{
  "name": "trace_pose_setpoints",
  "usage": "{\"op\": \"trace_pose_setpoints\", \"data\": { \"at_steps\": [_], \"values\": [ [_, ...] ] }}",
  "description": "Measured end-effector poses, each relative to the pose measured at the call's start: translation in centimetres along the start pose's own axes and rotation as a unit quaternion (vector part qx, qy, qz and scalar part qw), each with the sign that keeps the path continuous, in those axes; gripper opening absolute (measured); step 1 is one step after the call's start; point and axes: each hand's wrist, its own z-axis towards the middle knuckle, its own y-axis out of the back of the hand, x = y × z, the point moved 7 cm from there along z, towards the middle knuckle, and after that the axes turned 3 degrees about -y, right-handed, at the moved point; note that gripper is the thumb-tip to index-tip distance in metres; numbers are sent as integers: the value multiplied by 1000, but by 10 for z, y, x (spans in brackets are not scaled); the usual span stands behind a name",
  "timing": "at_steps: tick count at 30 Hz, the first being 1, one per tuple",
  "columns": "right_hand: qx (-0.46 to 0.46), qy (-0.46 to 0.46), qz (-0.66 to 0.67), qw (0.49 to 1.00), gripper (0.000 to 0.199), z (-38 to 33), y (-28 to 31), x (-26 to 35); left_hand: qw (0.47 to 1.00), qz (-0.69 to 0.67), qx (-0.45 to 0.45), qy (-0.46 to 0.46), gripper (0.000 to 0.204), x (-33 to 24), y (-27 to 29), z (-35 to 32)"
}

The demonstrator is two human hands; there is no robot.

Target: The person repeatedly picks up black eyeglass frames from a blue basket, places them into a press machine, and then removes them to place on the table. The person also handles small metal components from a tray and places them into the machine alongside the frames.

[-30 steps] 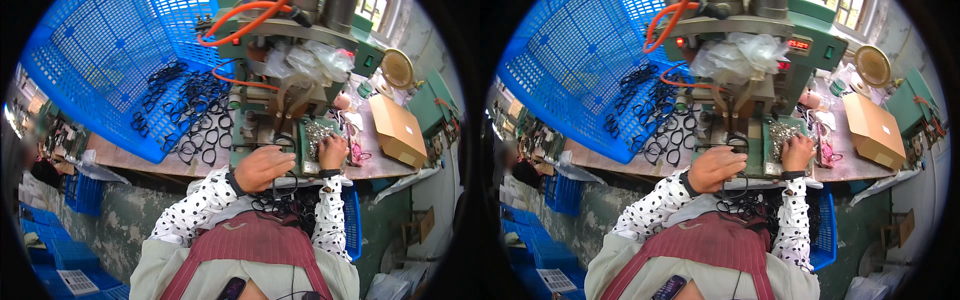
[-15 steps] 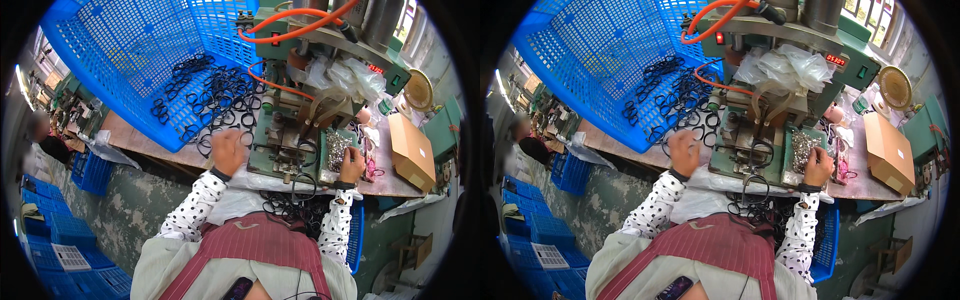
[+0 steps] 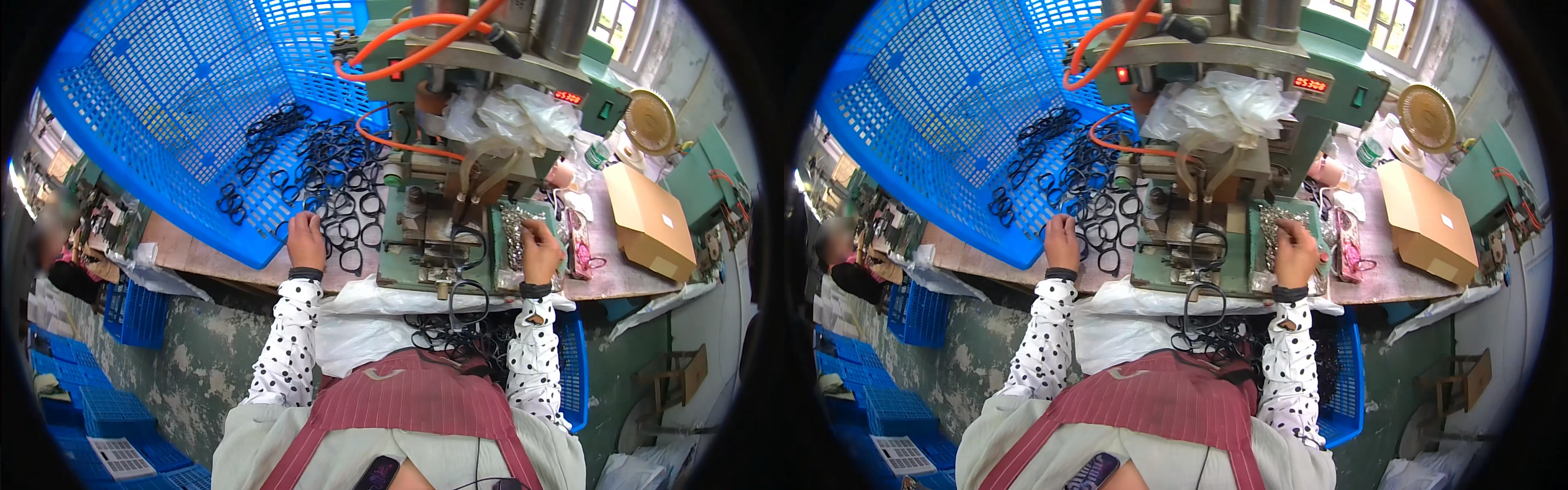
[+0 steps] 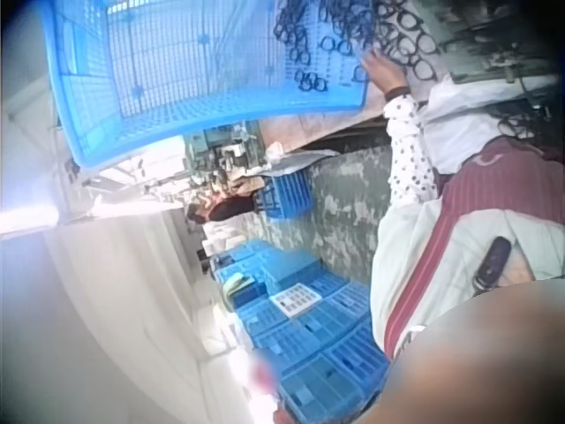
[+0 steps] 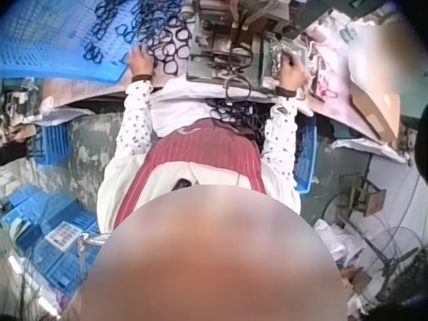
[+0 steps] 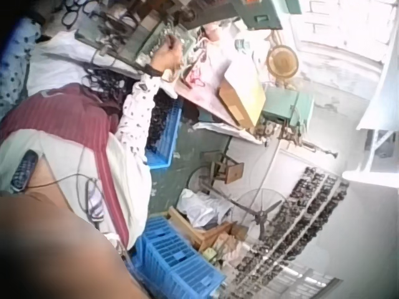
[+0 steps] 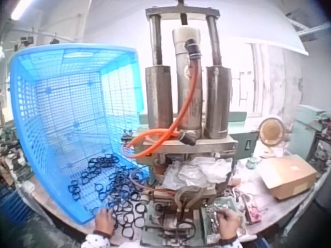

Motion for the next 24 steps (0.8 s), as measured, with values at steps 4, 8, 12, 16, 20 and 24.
{"op": "trace_pose_setpoints", "data": {
  "at_steps": [4,8,12,16,20,24],
  "values": [
    [60,-33,126,990,14,-7,-12,36,981,-195,15,15,44,-105,32,14],
    [107,-25,191,975,19,-17,-17,93,926,-138,-53,-347,47,-192,53,-10],
    [142,-74,233,959,35,-28,-24,116,839,-274,31,-469,42,-253,47,-27],
    [152,-89,224,959,44,-30,-31,113,824,-308,87,-467,41,-275,37,-35],
    [140,-89,240,956,47,-25,-40,112,811,-328,112,-472,44,-269,28,-41],
    [142,-108,297,938,54,-22,-47,120,787,-332,123,-506,48,-272,35,-50]
  ]
}}
